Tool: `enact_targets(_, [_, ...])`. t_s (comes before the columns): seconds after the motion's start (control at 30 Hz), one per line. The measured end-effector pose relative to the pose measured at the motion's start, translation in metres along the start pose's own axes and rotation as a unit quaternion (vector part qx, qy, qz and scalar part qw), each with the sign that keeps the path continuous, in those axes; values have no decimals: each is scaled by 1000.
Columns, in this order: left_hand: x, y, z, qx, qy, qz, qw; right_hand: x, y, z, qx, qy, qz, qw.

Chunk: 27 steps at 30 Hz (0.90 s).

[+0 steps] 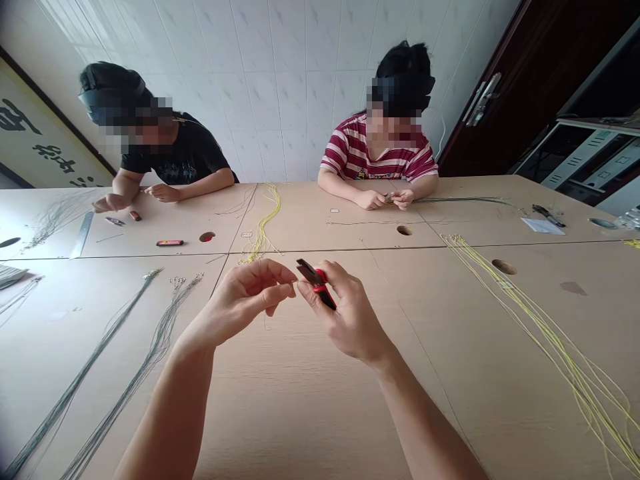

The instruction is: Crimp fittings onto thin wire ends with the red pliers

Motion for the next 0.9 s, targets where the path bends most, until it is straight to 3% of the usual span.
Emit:
enact_targets(0.3, [-5, 1, 1, 35, 36, 16, 999, -2, 2, -1, -8, 18, 36, 999])
enact_targets(0.57, [5, 5, -2, 62, 67, 123, 988, -1, 4, 0, -21, 36, 33, 999])
enact_targets(0.73, [4, 5, -1, 50, 41, 101, 993, -4, 2, 1, 12, -103, -113, 988])
enact_targets(0.9, [-3, 4, 2, 16, -23, 21, 999, -9, 3, -2, 18, -248, -262, 932])
Point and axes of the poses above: each hand's wrist, its own z-axis towards the middle knuckle, its own y-axis out of the palm, x = y × z, the point moved 4 cm from there along z, towards the middle knuckle, and after that the axes turned 1 degree about -x, right-handed, at the moved point
